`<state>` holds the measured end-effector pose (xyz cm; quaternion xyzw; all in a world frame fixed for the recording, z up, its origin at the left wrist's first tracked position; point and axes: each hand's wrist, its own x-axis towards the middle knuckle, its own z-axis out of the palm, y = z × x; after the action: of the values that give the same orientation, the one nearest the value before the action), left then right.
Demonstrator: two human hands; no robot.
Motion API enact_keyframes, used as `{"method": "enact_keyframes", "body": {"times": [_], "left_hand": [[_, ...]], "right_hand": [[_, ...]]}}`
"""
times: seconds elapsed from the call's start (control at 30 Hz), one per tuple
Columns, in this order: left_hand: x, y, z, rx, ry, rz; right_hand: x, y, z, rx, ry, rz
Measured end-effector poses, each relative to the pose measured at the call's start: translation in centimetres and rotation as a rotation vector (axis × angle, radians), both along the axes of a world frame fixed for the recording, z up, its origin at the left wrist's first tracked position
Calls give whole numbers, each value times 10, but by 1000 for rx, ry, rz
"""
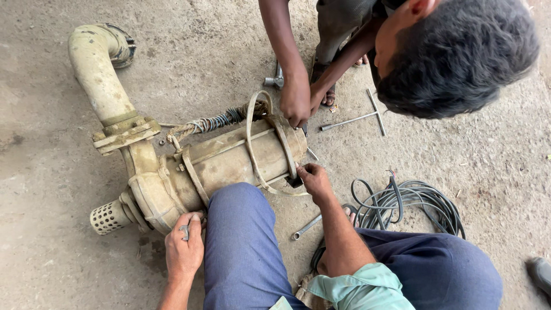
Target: The person sits on the floor and uses a wrench to loosen bolts on a water pump. Another person assists by using a hammer and chisel to remove a stuck bolt. They continue to work together to disassemble the pump.
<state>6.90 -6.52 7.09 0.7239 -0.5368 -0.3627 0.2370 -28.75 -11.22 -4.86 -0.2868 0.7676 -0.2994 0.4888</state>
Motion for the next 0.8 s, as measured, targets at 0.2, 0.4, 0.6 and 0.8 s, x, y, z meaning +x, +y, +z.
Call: {"method": "enact_keyframes", "body": {"times": [0.2,0.4,0.6,0.8], "left_hand": [[1,-3,1,-4,-9,-4],[1,-3,2,17,-11,-14],[0,-3,2,17,-15,-13],[1,-3,3,12,14,2]], "right_hand": [[-5,-2,9,20,-301,-50],[-1,-5,16,122,-57,-50],[-2,-5,15,7,-198,-25],[-1,-2,16,45,-244,-104]]}}
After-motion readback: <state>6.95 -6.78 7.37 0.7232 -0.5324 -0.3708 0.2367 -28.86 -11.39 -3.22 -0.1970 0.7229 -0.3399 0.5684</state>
